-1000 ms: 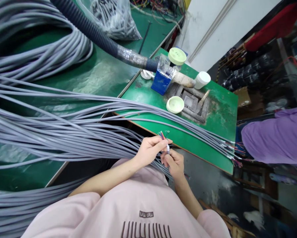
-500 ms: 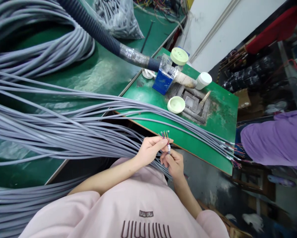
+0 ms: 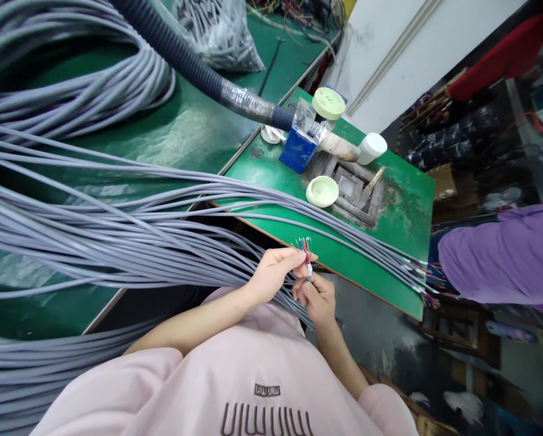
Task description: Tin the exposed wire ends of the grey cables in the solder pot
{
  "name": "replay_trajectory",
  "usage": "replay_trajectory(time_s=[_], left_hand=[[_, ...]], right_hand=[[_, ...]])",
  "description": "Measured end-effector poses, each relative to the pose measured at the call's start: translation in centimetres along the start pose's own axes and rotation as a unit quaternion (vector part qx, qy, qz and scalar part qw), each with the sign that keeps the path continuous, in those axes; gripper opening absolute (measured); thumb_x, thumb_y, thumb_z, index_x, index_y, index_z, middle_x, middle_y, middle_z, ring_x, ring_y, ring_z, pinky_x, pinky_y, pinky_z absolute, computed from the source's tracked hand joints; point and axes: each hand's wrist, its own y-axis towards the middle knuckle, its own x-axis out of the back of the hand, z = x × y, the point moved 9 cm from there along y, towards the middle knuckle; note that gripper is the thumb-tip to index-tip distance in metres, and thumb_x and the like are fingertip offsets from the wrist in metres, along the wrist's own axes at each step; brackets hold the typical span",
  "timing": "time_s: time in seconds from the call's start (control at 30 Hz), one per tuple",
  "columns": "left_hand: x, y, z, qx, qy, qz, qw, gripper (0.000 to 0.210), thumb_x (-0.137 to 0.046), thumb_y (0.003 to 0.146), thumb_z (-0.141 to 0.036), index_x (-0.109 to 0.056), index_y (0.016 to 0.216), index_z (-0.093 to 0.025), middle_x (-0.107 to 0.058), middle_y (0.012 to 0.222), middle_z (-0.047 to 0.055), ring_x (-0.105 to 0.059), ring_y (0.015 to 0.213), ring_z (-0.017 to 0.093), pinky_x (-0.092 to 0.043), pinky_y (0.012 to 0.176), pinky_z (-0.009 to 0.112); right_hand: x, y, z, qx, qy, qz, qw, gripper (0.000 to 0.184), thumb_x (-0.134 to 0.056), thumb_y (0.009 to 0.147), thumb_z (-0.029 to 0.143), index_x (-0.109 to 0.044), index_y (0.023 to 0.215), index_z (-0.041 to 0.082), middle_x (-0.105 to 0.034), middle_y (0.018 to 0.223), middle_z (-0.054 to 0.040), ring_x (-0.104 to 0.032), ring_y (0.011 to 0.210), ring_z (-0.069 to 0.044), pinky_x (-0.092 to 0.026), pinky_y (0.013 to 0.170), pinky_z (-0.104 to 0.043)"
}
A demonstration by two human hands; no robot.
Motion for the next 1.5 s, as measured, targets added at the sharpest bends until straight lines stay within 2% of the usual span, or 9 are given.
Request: replay_trajectory(time_s=[0.27,0.4,0.6,0.8,0.97,1.1,1.5], left_hand=[[-0.2,0.1,0.1,0.021,-0.023,-0.001,1.0,0.035,-0.071,0.072,-0.043,-0.065,0.056,-0.013,-0.059,0.052,0.002,-0.061,0.06,0.015,-0.049,0.062,0.026],[-0.3,0.2,0.1,0.016,-0.018,0.007,1.0,0.035,-0.071,0.073,-0.044,-0.066,0.057,-0.013,-0.059,0.054,0.002,-0.059,0.056,0.013,-0.048,0.06,0.025],[-0.1,0.3,0.0,0.002,-0.004,0.0,1.0,0.036,-0.07,0.073,-0.044,-0.066,0.055,-0.013,-0.06,0.053,0.003,-0.063,0.067,0.016,-0.048,0.062,0.025],[-0.1,0.3,-0.3,-0.015,0.014,-0.004,1.0,0.037,-0.07,0.073,-0.046,-0.067,0.055,-0.014,-0.061,0.053,0.004,-0.066,0.077,0.02,-0.049,0.064,0.024],[-0.2,0.1,-0.8,-0.034,0.05,-0.012,0.998,0.04,-0.07,0.072,-0.05,-0.066,0.054,-0.015,-0.064,0.057,0.005,-0.068,0.082,0.023,-0.051,0.067,0.027],[-0.2,0.1,-0.9,-0.041,0.054,-0.013,0.998,0.039,-0.069,0.074,-0.049,-0.067,0.056,-0.015,-0.065,0.058,0.005,-0.069,0.083,0.023,-0.051,0.071,0.028],[-0.1,0.3,-0.5,-0.035,0.052,-0.009,0.998,0.04,-0.069,0.074,-0.049,-0.066,0.056,-0.014,-0.064,0.057,0.005,-0.068,0.083,0.023,-0.051,0.074,0.029]], right_hand=[[0.0,0.1,-0.1,0.001,0.016,-0.002,1.0,0.031,-0.057,0.087,0.04,-0.062,0.065,0.018,-0.046,0.043,0.004,-0.045,0.043,-0.011,-0.037,0.047,-0.026],[0.0,0.1,-0.3,0.002,0.039,0.003,0.999,0.028,-0.058,0.087,0.039,-0.064,0.07,0.018,-0.046,0.042,0.0045,-0.046,0.043,-0.012,-0.037,0.047,-0.026],[0.1,0.0,-1.1,-0.03,0.051,-0.002,0.998,0.032,-0.059,0.084,0.047,-0.064,0.072,0.018,-0.044,0.04,0.0054,-0.046,0.041,-0.012,-0.037,0.047,-0.026],[0.1,0.0,-1.5,-0.04,0.075,-0.001,0.996,0.031,-0.061,0.083,0.046,-0.064,0.071,0.018,-0.044,0.039,0.0054,-0.046,0.041,-0.012,-0.036,0.046,-0.026],[-0.4,0.2,-2.0,-0.077,0.119,0.002,0.99,0.037,-0.065,0.077,0.053,-0.061,0.067,0.018,-0.041,0.035,0.0069,-0.039,0.035,-0.011,-0.037,0.043,-0.027],[-0.9,0.5,-1.7,-0.082,0.162,0.009,0.983,0.036,-0.068,0.075,0.053,-0.061,0.065,0.019,-0.04,0.034,0.0078,-0.031,0.031,-0.008,-0.036,0.04,-0.026],[-0.8,0.2,-2.2,-0.098,0.16,0.001,0.982,0.039,-0.069,0.072,0.056,-0.059,0.064,0.019,-0.039,0.033,0.0083,-0.03,0.031,-0.008,-0.036,0.039,-0.026]])
